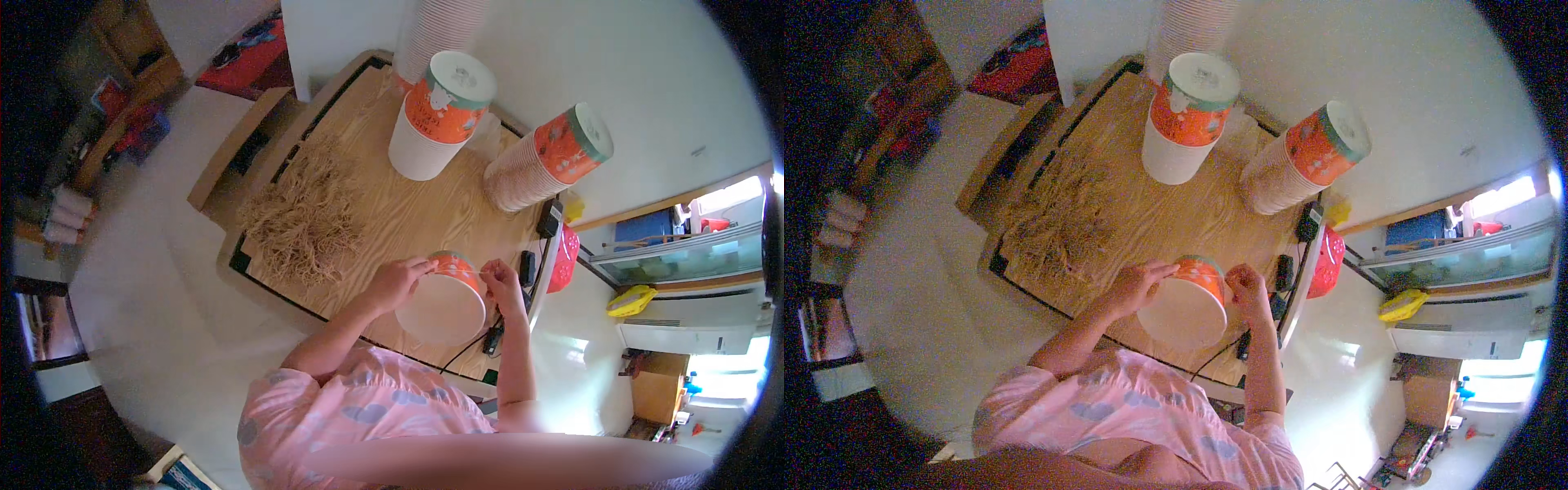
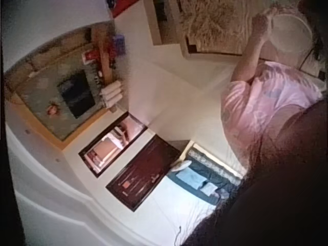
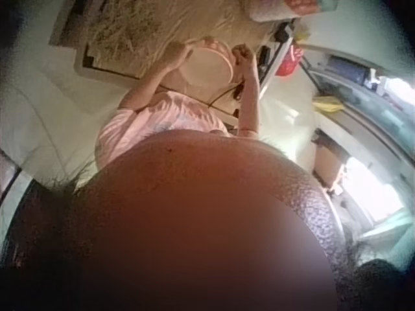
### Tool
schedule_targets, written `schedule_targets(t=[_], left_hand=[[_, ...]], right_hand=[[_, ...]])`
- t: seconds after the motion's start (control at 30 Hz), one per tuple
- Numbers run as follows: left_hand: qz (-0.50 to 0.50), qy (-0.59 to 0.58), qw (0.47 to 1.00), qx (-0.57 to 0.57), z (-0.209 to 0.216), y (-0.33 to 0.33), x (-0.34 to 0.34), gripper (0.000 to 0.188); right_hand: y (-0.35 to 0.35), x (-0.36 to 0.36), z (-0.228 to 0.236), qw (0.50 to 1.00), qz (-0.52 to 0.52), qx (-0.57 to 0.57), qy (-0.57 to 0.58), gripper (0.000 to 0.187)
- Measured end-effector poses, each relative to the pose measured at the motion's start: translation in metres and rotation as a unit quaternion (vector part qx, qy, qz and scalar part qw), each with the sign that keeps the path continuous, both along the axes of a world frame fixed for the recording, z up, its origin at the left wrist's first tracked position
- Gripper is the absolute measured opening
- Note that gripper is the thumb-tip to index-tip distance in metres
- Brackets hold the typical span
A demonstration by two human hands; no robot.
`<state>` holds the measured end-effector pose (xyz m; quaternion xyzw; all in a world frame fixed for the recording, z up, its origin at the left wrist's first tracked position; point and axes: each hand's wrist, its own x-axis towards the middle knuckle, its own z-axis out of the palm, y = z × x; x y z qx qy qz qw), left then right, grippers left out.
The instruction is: Stuffing paper containers with shredded wood or paper material for packaging.
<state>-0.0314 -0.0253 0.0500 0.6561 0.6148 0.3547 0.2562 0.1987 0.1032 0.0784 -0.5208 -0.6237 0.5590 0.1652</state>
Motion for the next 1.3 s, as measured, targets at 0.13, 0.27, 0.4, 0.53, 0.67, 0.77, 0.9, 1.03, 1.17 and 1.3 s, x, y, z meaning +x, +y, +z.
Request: schedule_targets(t=[0.13,0.27,0.4,0.53,0.67,0.77,0.9,1.03,1.17,1.3], left_hand=[[-0.021,-0.024,0.995,0.099,-0.007,0.011,-0.004,0.053],[-0.025,-0.018,0.986,0.165,-0.001,0.026,-0.004,0.049],[-0.033,-0.125,0.981,0.144,0.018,0.04,-0.016,0.051],[0.12,-0.025,0.992,0.027,-0.085,0.073,-0.035,0.058],[0.198,0.055,0.976,0.068,-0.151,0.102,-0.043,0.059],[0.222,0.202,0.953,0.043,-0.176,0.111,-0.042,0.059],[0.232,0.198,0.952,0.001,-0.174,0.11,-0.037,0.062],[0.234,0.202,0.951,0.002,-0.17,0.113,-0.038,0.061],[0.249,0.225,0.942,-0.007,-0.172,0.11,-0.038,0.059],[0.227,0.227,0.946,-0.057,-0.168,0.11,-0.039,0.059]], right_hand=[[0.019,0.0,0.003,0.991,0.038,-0.088,0.096,0.012],[0.039,0.003,0.025,0.996,0.092,0.004,0.01,0.031],[0.059,0.008,0.062,0.995,0.076,0.06,-0.013,0.029],[0.069,0.028,0.148,0.945,0.012,0.321,-0.064,0.04],[0.094,0.049,0.212,0.743,-0.112,0.658,-0.057,0.032],[0.149,0.072,0.243,0.58,-0.138,0.793,-0.128,0.028],[0.218,0.074,0.24,0.592,-0.154,0.787,-0.078,0.028],[0.25,0.065,0.218,0.599,-0.16,0.776,-0.113,0.026],[0.258,0.059,0.194,0.616,-0.156,0.761,-0.13,0.023],[0.273,0.067,0.181,0.619,-0.134,0.766,-0.113,0.023]])
